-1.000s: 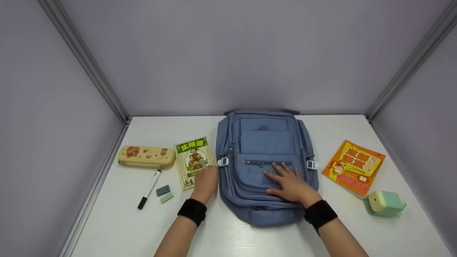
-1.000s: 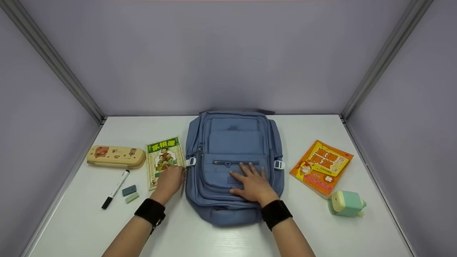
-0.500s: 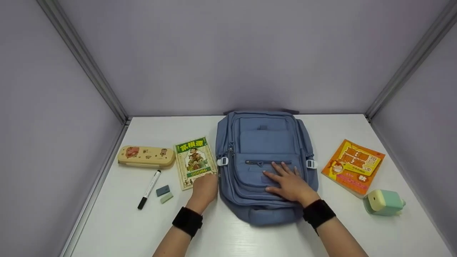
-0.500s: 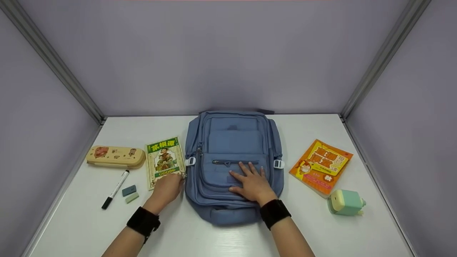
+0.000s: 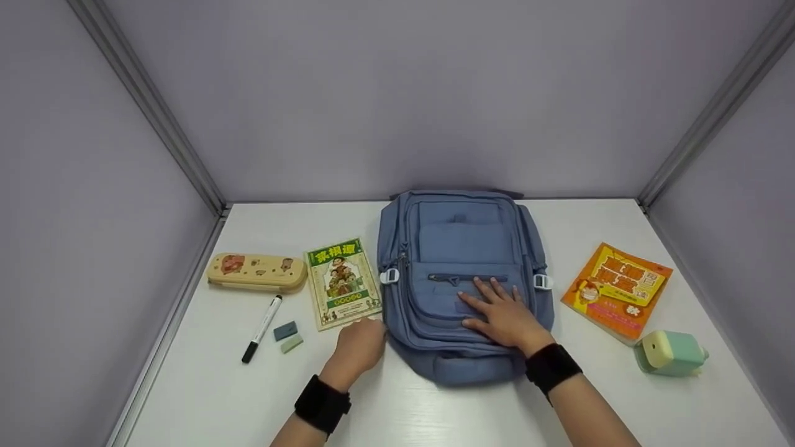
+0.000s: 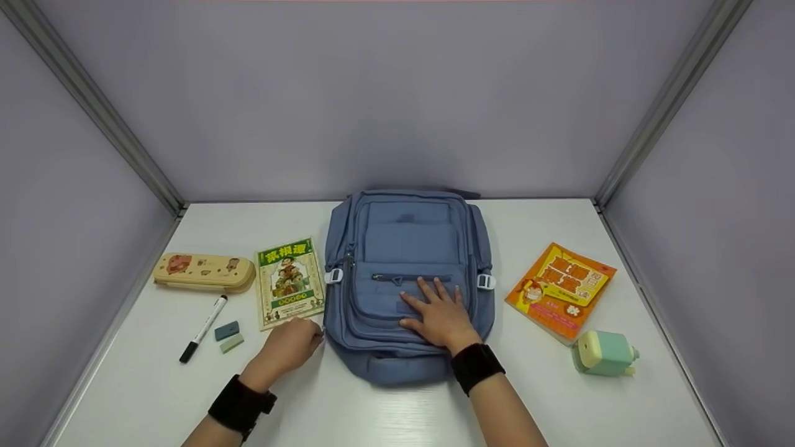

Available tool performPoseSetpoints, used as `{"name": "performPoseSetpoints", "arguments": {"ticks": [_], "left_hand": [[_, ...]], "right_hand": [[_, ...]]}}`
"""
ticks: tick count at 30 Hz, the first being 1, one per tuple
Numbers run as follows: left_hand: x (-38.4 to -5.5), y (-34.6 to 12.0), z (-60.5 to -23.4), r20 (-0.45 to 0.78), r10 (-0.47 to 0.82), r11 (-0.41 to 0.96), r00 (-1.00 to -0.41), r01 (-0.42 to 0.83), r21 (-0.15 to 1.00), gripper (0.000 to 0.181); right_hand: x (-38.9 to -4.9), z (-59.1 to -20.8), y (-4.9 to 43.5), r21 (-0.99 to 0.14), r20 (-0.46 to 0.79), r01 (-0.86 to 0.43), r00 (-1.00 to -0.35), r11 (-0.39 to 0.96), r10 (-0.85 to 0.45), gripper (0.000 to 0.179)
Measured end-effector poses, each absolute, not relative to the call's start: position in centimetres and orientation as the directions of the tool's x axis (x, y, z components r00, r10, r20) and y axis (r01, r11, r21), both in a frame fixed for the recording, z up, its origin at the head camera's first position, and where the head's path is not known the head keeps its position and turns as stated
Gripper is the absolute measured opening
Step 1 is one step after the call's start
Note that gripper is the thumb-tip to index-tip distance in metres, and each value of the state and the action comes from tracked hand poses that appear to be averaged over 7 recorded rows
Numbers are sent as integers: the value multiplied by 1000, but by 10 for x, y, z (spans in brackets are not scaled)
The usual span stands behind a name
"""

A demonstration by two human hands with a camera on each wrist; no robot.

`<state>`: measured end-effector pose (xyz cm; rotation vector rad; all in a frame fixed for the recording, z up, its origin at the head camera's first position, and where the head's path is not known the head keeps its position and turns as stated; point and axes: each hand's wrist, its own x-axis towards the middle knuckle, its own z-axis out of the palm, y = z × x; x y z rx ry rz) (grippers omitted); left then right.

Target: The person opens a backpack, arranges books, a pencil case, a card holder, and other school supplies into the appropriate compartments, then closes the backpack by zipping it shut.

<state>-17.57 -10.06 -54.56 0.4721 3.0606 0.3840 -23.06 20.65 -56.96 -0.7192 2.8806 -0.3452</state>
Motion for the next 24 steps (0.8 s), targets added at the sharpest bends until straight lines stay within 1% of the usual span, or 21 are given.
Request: {"name": "performPoseSetpoints", "arguments": {"ticks": [5, 14, 17, 21, 24], "left_hand": [[-173, -98, -545, 3, 304, 915, -953, 293, 276, 26], [-172, -93, -542, -9, 302, 911, -953, 286, 297, 18], [-170, -91, -540, 5, 314, 904, -949, 301, 304, 17], [-167, -88, -536, 16, 361, 875, -932, 345, 338, 18], [-164, -84, -533, 21, 424, 835, -905, 400, 377, 20]], "right_hand": [[-237, -571, 208, -248, -82, -448, -874, 859, -479, 61], [-248, -568, 203, -262, -112, -436, -873, 861, -475, 60], [-251, -566, 202, -253, -120, -432, -874, 866, -471, 60], [-253, -565, 200, -244, -125, -432, -874, 868, -470, 59], [-254, -566, 199, -240, -119, -431, -876, 870, -467, 58]]}}
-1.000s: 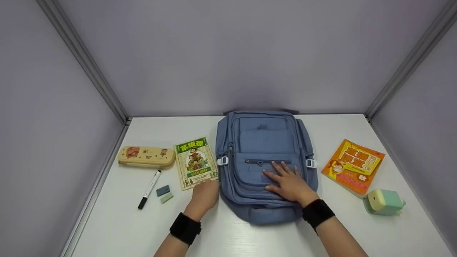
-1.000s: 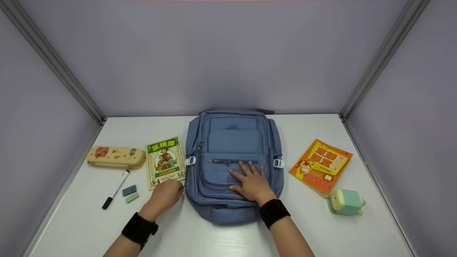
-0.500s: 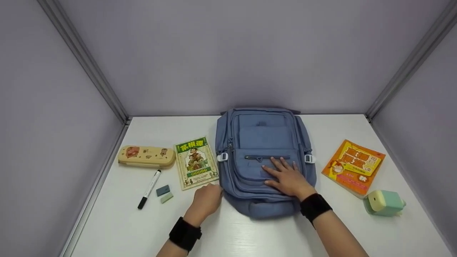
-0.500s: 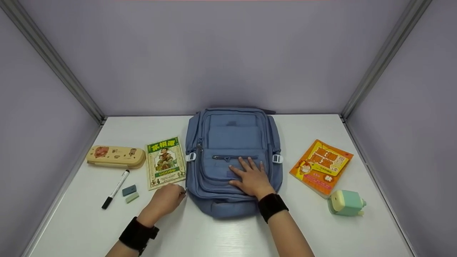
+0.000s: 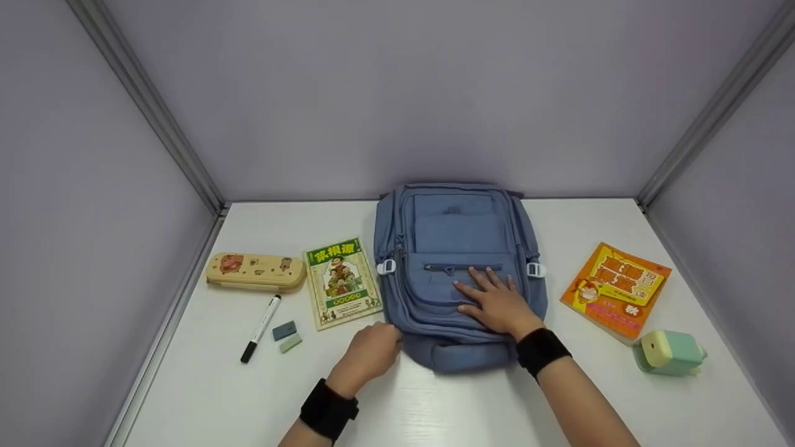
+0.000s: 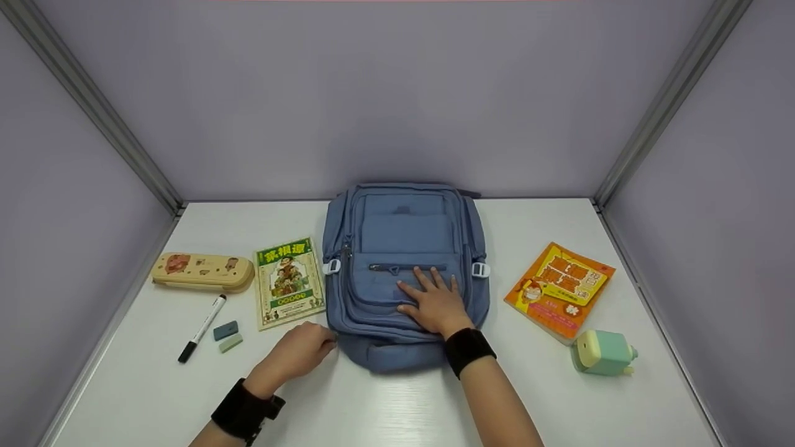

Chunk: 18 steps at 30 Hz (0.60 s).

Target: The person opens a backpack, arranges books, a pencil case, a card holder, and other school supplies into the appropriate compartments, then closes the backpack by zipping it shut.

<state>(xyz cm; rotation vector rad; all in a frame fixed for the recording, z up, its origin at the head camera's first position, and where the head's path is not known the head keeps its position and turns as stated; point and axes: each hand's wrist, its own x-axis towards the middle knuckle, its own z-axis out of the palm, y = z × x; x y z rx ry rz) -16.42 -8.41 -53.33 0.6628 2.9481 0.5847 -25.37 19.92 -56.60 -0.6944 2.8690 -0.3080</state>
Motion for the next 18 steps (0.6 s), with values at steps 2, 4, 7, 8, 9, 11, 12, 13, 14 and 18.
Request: {"name": "performPoseSetpoints", "arguments": {"ticks": [2, 4, 7, 8, 9, 11, 12, 13, 14, 18], "left_hand": [[-163, -81, -532, 23, 466, 806, -884, 436, 401, 21], [-162, -77, -531, 23, 505, 780, -863, 468, 416, 24], [-162, -70, -531, 5, 560, 738, -828, 502, 452, 33], [-162, -67, -532, -3, 577, 725, -817, 511, 463, 36], [-162, -65, -532, -7, 592, 714, -806, 521, 467, 37], [-162, -61, -534, -7, 607, 705, -795, 534, 467, 37], [-161, -60, -534, -3, 607, 706, -795, 537, 461, 36], [-161, -60, -535, 6, 603, 710, -798, 539, 452, 34], [-161, -59, -536, 16, 593, 717, -805, 537, 444, 33], [-161, -61, -537, 92, 534, 745, -840, 519, 420, 35]], "right_hand": [[-254, -568, 200, -234, -108, -430, -880, 872, -463, 58], [-254, -570, 200, -228, -98, -427, -884, 875, -457, 58], [-254, -573, 201, -223, -83, -420, -891, 880, -446, 58], [-254, -574, 201, -220, -80, -417, -893, 882, -443, 59], [-254, -575, 201, -216, -79, -415, -895, 884, -440, 59], [-254, -576, 201, -209, -84, -411, -896, 887, -435, 60], [-254, -576, 200, -207, -87, -408, -897, 889, -433, 61], [-253, -575, 200, -205, -92, -403, -899, 892, -427, 61], [-252, -574, 199, -205, -97, -395, -902, 895, -421, 61], [-245, -564, 190, -217, -64, -392, -908, 894, -413, 58]]}}
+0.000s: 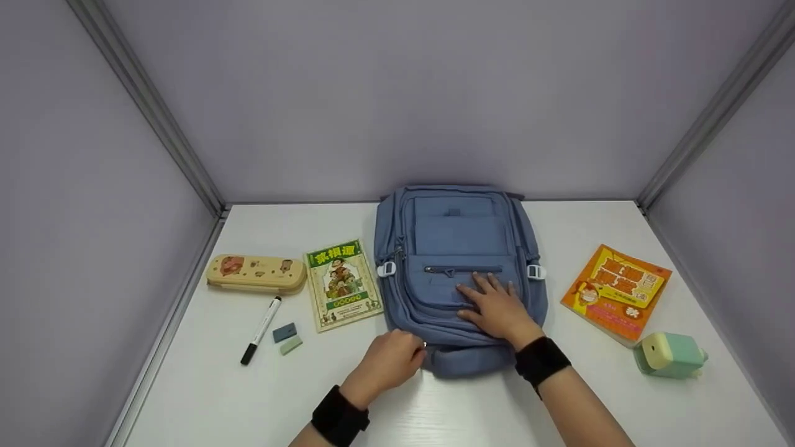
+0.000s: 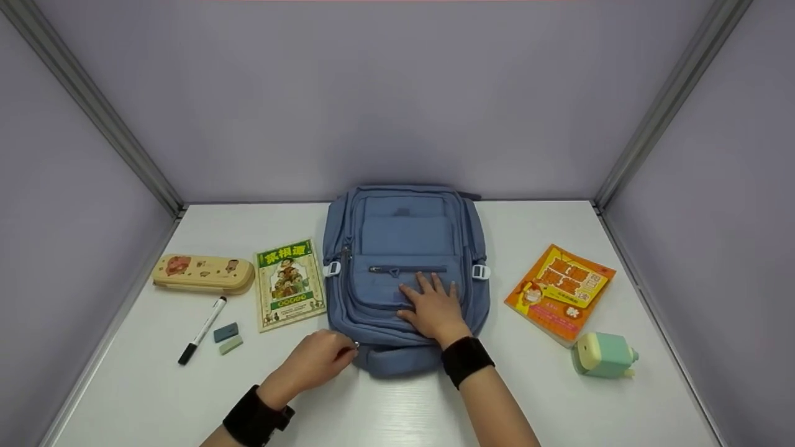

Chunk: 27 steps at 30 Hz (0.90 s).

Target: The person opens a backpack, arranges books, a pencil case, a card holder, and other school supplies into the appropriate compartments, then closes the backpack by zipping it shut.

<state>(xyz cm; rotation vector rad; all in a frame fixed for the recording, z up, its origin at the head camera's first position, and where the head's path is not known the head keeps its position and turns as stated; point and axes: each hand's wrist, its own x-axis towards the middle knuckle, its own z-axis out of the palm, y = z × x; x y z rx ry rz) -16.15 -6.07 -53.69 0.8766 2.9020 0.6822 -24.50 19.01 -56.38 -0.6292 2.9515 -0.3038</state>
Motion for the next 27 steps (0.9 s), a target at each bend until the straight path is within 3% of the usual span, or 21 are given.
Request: {"name": "performPoseSetpoints", "arguments": {"ticks": [4, 8, 12, 17, 24, 27], "left_hand": [[-163, -61, -537, 233, 477, 768, -847, 531, 359, 36], [-167, -59, -536, 339, 432, 763, -836, 539, 357, 21], [-167, -55, -534, 362, 412, 733, -836, 540, 413, 12], [-166, -56, -531, 346, 421, 703, -839, 542, 459, 16], [-163, -60, -525, 306, 452, 667, -838, 545, 508, 13], [-162, -61, -525, 309, 460, 643, -832, 552, 531, 19]], "right_hand": [[-232, -553, 179, -218, 55, -478, -876, 851, -479, 48], [-219, -546, 170, -238, 177, -595, -804, 768, -568, 41], [-205, -539, 163, -284, 269, -696, -718, 659, -643, 38], [-192, -532, 152, -314, 351, -780, -625, 541, -697, 31], [-179, -539, 138, -466, 266, -726, -659, 505, -703, 35], [-177, -545, 132, -503, 259, -711, -667, 492, -698, 25]]}}
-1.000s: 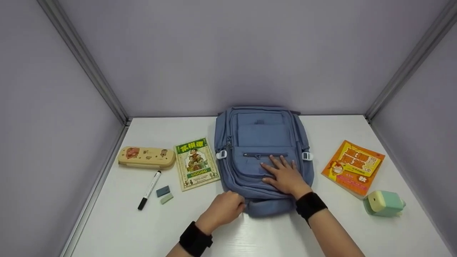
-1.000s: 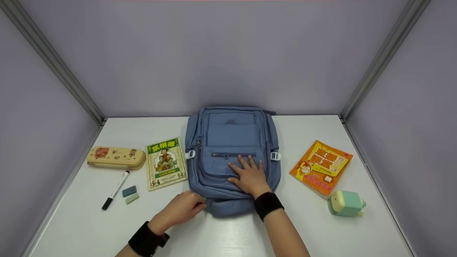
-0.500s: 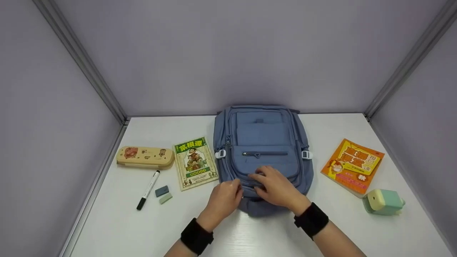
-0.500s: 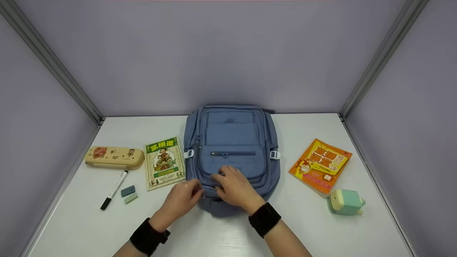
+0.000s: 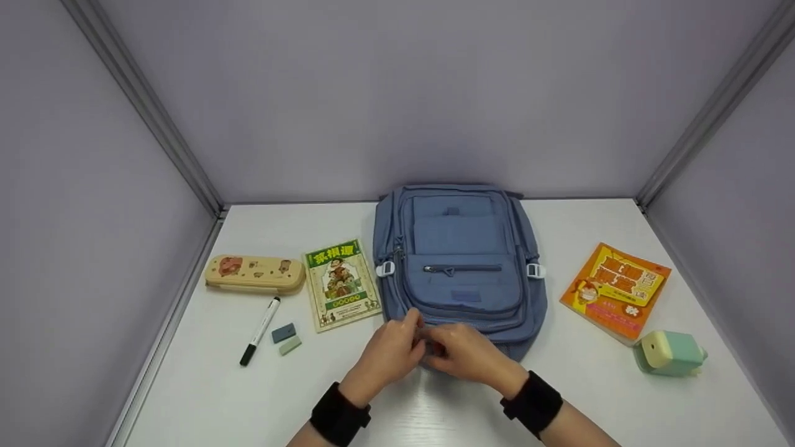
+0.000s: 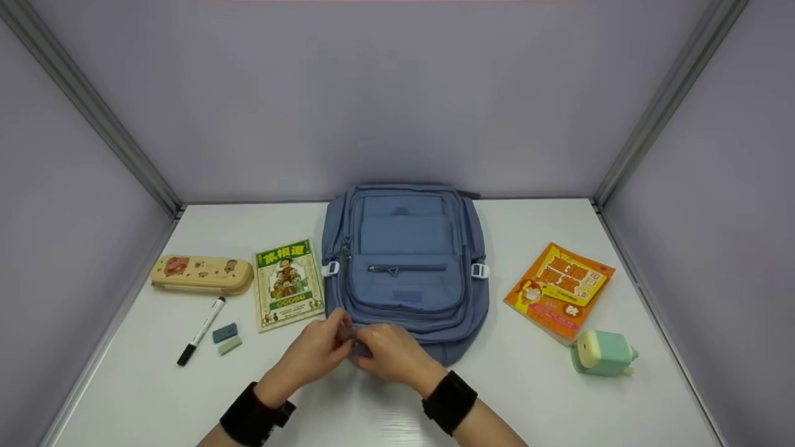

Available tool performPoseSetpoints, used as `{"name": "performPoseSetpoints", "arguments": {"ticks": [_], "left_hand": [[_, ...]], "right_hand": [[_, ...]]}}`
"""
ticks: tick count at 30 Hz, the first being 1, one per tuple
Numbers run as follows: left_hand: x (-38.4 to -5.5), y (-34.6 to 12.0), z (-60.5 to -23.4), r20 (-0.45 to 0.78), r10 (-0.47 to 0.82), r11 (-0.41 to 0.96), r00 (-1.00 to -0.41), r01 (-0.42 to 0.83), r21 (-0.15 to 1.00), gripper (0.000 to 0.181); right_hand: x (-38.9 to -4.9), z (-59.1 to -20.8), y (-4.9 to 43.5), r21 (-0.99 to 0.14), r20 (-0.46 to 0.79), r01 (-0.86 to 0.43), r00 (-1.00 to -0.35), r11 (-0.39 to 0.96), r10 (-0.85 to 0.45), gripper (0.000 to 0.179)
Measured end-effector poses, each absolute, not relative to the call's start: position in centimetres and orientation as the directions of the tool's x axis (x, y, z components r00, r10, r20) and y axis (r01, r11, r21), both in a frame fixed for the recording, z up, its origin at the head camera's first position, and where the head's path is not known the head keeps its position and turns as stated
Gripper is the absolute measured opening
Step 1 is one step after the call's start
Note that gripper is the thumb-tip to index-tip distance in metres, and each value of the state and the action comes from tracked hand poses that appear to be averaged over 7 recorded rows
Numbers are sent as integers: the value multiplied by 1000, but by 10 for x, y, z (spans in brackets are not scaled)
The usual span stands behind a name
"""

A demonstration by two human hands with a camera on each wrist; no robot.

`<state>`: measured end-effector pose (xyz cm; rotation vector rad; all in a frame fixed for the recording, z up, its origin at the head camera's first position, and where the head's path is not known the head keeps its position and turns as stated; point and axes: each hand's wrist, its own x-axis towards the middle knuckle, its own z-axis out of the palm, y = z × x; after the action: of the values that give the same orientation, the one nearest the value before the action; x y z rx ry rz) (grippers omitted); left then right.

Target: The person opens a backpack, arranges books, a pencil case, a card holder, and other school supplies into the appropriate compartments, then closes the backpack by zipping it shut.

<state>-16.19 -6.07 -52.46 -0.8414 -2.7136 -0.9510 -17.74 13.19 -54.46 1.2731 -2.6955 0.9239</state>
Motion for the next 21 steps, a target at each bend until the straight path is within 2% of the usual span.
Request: {"name": "performPoseSetpoints", "arguments": {"ticks": [4, 14, 17, 21], "left_hand": [[-160, -59, -526, 304, 473, 618, -827, 558, 554, 25], [-163, -68, -531, 275, 516, 538, -811, 557, 633, 21], [-167, -76, -537, 314, 525, 553, -791, 598, 581, 29], [-175, -87, -549, 349, 553, 640, -757, 654, 404, 43]], "right_hand": [[-176, -551, 125, -519, 274, -713, -661, 472, -698, 10], [-172, -556, 123, -596, 283, -655, -713, 464, -642, 9], [-171, -556, 124, -609, 287, -634, -737, 477, -612, 12], [-169, -557, 125, -612, 310, -627, -751, 482, -583, 15]]}}
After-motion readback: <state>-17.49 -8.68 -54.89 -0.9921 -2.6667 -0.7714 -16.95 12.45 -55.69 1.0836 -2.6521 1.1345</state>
